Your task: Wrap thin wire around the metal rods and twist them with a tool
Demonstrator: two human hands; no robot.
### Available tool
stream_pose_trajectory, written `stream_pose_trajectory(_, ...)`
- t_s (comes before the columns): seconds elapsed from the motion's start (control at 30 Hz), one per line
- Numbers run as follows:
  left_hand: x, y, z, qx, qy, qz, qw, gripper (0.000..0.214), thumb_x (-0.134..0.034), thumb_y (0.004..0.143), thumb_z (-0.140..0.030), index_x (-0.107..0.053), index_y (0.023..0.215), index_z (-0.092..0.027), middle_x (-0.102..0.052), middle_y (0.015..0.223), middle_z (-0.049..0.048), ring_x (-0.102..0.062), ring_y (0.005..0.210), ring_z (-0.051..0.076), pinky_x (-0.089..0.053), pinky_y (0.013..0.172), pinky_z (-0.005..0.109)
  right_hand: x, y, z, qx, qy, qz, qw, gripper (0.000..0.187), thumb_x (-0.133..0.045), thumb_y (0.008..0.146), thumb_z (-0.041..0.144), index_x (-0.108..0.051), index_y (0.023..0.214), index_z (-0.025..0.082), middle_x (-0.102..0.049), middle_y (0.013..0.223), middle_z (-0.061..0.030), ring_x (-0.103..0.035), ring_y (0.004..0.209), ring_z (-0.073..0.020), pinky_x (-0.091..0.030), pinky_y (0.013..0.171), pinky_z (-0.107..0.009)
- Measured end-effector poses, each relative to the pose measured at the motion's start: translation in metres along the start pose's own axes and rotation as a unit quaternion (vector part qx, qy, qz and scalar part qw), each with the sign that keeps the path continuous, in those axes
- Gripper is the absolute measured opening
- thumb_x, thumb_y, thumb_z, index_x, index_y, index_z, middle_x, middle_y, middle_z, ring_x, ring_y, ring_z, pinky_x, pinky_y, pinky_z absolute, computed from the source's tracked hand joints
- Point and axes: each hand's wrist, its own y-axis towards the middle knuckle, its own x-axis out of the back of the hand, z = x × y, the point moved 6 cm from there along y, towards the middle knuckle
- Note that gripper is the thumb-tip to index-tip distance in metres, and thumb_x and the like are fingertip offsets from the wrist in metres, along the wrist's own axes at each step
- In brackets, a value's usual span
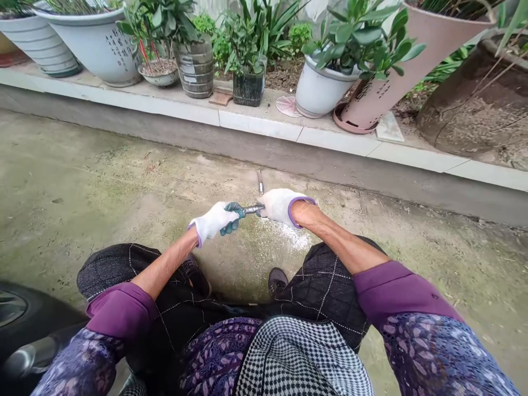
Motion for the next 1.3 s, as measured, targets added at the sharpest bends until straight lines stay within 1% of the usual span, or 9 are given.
stream_pose_trajectory(0.27,0.023,-0.003,-0.018,-0.093,0.012,-0.102,0.990,0.006,-0.057,0.084,-0.020,-0.061,0.083,-0.016,-0.064,0.069,0.0003,-0.058,0.057,0.010,-0.042,0.047,0.018,0.013,0.014,-0.006,-0.044,-0.040,-0.056,0.997,0.036,-0.046,0.090,0.042,-0.070,0.109,0.022,-0.073,0.096,-0.0086,-0.065,0.078,-0.0215,-0.040,0.064,-0.030)
stream_pose_trajectory(0.4,0.024,-0.009,-0.021,-0.093,-0.100,-0.053,0.989,0.005,-0.056,0.082,-0.019,-0.059,0.084,-0.016,-0.064,0.073,0.0014,-0.062,0.062,0.011,-0.046,0.049,0.020,0.022,0.020,-0.009,-0.070,-0.020,-0.120,0.990,0.041,-0.042,0.093,0.045,-0.067,0.116,0.023,-0.073,0.099,-0.0086,-0.065,0.081,-0.0230,-0.040,0.065,-0.031)
stream_pose_trajectory(0.67,0.014,-0.022,-0.027,-0.053,-0.262,-0.060,0.962,0.007,-0.058,0.080,-0.021,-0.059,0.086,-0.018,-0.040,0.050,-0.0090,-0.028,0.034,0.004,-0.016,0.033,0.018,0.038,0.025,0.004,-0.055,-0.028,-0.154,0.986,0.036,-0.042,0.094,0.041,-0.066,0.114,0.022,-0.073,0.100,-0.0096,-0.066,0.084,-0.0243,-0.039,0.066,-0.032)
stream_pose_trajectory(0.83,0.013,-0.021,-0.028,-0.028,-0.273,-0.050,0.960,0.016,-0.057,0.081,-0.023,-0.063,0.094,-0.016,-0.038,0.048,-0.0091,-0.025,0.033,0.004,-0.012,0.034,0.019,0.042,0.020,0.005,-0.062,-0.033,-0.143,0.987,0.037,-0.042,0.096,0.040,-0.065,0.116,0.021,-0.073,0.101,-0.0101,-0.066,0.085,-0.0242,-0.040,0.069,-0.032)
stream_pose_trajectory(0.97,0.009,-0.024,-0.036,-0.074,-0.288,-0.067,0.953,0.012,-0.061,0.077,-0.024,-0.061,0.087,-0.017,-0.034,0.048,-0.0101,-0.021,0.033,0.004,-0.011,0.034,0.019,0.043,0.022,0.005,-0.039,-0.017,-0.181,0.983,0.035,-0.043,0.096,0.040,-0.066,0.114,0.020,-0.072,0.100,-0.0098,-0.065,0.084,-0.0233,-0.041,0.069,-0.032)
stream_pose_trajectory(1.03,0.008,-0.026,-0.040,-0.098,-0.305,-0.072,0.945,0.015,-0.062,0.075,-0.026,-0.059,0.087,-0.018,-0.034,0.048,-0.0106,-0.022,0.034,0.004,-0.013,0.034,0.019,0.047,0.023,0.006,-0.022,0.034,-0.208,0.977,0.033,-0.047,0.094,0.040,-0.067,0.110,0.020,-0.071,0.095,-0.0084,-0.063,0.080,-0.0211,-0.042,0.067,-0.031)
stream_pose_trajectory(1.13,0.007,-0.026,-0.043,-0.109,-0.299,-0.052,0.947,0.019,-0.063,0.074,-0.028,-0.059,0.089,-0.018,-0.036,0.049,-0.0105,-0.022,0.034,0.004,-0.014,0.033,0.019,0.051,0.020,0.005,-0.022,0.237,-0.185,0.953,0.030,-0.054,0.090,0.040,-0.068,0.103,0.018,-0.064,0.076,-0.0026,-0.053,0.058,-0.0128,-0.040,0.053,-0.026)
stream_pose_trajectory(1.23,0.013,-0.025,-0.040,-0.111,-0.256,-0.053,0.959,0.021,-0.062,0.075,-0.030,-0.061,0.090,-0.017,-0.039,0.049,-0.0100,-0.024,0.034,0.004,-0.014,0.033,0.019,0.048,0.006,0.011,-0.012,0.461,-0.100,0.882,0.032,-0.062,0.084,0.043,-0.067,0.102,0.016,-0.051,0.062,0.0037,-0.037,0.043,-0.0067,-0.033,0.038,-0.022)
stream_pose_trajectory(1.3,0.018,-0.025,-0.039,-0.117,-0.212,-0.069,0.968,0.019,-0.061,0.076,-0.031,-0.061,0.089,-0.017,-0.041,0.048,-0.0092,-0.027,0.034,0.004,-0.016,0.033,0.020,0.047,-0.007,0.017,0.028,0.532,-0.062,0.844,0.036,-0.070,0.078,0.044,-0.067,0.098,0.015,-0.048,0.059,0.0053,-0.035,0.041,-0.0054,-0.031,0.033,-0.019)
